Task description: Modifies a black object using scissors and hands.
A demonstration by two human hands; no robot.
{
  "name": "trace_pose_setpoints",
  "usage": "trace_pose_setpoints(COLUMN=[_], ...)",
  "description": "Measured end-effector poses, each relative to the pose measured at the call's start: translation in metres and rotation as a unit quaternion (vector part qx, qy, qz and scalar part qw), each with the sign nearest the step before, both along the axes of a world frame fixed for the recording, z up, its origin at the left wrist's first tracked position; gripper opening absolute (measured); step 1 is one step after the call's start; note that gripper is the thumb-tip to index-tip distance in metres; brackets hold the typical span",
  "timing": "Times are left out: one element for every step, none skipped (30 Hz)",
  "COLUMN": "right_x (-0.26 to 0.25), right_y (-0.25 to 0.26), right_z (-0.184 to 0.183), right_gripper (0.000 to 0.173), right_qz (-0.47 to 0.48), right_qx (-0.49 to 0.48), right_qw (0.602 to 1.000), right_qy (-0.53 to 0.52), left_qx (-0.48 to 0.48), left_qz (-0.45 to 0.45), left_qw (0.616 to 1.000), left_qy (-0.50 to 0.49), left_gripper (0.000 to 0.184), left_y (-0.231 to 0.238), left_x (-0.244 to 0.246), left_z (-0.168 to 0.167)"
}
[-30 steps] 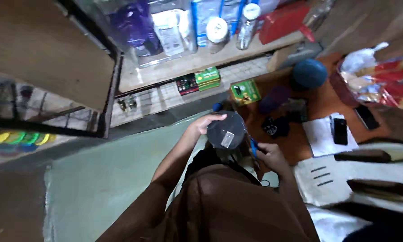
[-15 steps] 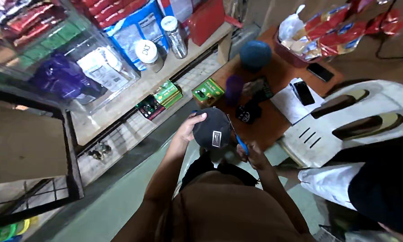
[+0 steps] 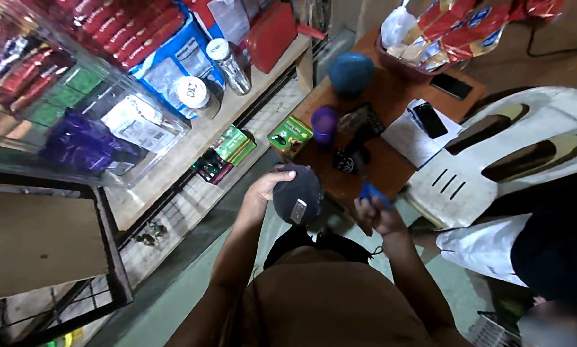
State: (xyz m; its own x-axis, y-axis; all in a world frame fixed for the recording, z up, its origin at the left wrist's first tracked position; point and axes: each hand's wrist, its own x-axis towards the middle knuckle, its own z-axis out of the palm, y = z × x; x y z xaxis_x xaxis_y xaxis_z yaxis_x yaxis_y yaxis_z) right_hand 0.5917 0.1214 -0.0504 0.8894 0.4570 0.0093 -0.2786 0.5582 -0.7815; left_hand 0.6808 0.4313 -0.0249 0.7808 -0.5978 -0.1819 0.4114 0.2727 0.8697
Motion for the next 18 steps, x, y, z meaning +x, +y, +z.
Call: trace_pose_setpoints(right_x=[0.006,0.013,0.02,0.028,0.036,0.043,0.05,0.054,0.056,0.057,0.053,0.051,0.051,0.052,0.054,0.055,0.055,0.053], right_y=[-0.008,-0.018,-0.027,-0.034,-0.038,-0.04,-0.039,-0.035,-0.032,-0.031,-0.029,-0.028,-0.026,-0.026,-0.025,-0.024,-0.022,-0.02], right_z=[0.002,0.005,0.005,0.001,-0.007,-0.018,-0.029,-0.04,-0.061,-0.087,-0.111,-0.133,-0.154,-0.172,-0.185,-0.187,-0.18,-0.169], right_gripper=[0.038,0.04,0.041,0.038,0.033,0.028,0.029,0.032,0.034,0.036,0.037,0.041,0.045,0.048,0.048,0.045,0.039,0.034], right_qz=[-0.019,-0.05,-0.092,-0.141,-0.183,-0.2,-0.198,-0.186,-0.184,-0.184,-0.175,-0.17,-0.174,-0.186,-0.191,-0.184,-0.167,-0.141], right_qx=[0.032,0.017,-0.034,-0.114,-0.226,-0.344,-0.44,-0.508,-0.557,-0.601,-0.638,-0.672,-0.702,-0.727,-0.746,-0.757,-0.757,-0.752], right_qw=[0.999,0.999,0.995,0.983,0.957,0.917,0.876,0.84,0.806,0.772,0.74,0.71,0.68,0.655,0.634,0.625,0.63,0.642], right_qy=[-0.007,-0.015,-0.018,-0.016,-0.015,-0.007,0.013,0.047,0.078,0.1,0.116,0.127,0.12,0.094,0.069,0.051,0.042,0.035], left_qx=[0.001,-0.002,-0.002,-0.008,-0.021,-0.042,-0.064,-0.085,-0.098,-0.099,-0.099,-0.107,-0.127,-0.151,-0.16,-0.162,-0.171,-0.182], left_qz=[-0.002,-0.002,0.011,0.029,0.048,0.067,0.084,0.102,0.116,0.121,0.123,0.122,0.116,0.115,0.116,0.117,0.11,0.101], left_qw=[1.0,1.0,1.0,0.999,0.999,0.997,0.994,0.991,0.988,0.987,0.986,0.986,0.984,0.981,0.98,0.98,0.979,0.978], left_qy=[-0.01,-0.017,-0.016,-0.012,-0.006,-0.005,-0.005,-0.007,-0.017,-0.034,-0.043,-0.046,-0.04,-0.023,-0.012,-0.007,-0.005,-0.006], left_gripper=[0.016,0.017,0.017,0.017,0.016,0.018,0.02,0.023,0.025,0.026,0.027,0.028,0.027,0.026,0.026,0.025,0.026,0.026], left_y=[0.004,0.007,0.009,0.01,0.011,0.01,0.009,0.007,0.005,0.005,0.004,0.002,-0.001,-0.005,-0.007,-0.009,-0.009,-0.008], left_x=[-0.001,-0.001,-0.002,-0.003,-0.004,-0.004,-0.005,-0.007,-0.01,-0.015,-0.018,-0.019,-0.016,-0.011,-0.008,-0.008,-0.007,-0.007], left_z=[0.001,0.002,0.004,0.006,0.007,0.007,0.007,0.008,0.007,0.006,0.005,0.006,0.008,0.011,0.014,0.015,0.014,0.013])
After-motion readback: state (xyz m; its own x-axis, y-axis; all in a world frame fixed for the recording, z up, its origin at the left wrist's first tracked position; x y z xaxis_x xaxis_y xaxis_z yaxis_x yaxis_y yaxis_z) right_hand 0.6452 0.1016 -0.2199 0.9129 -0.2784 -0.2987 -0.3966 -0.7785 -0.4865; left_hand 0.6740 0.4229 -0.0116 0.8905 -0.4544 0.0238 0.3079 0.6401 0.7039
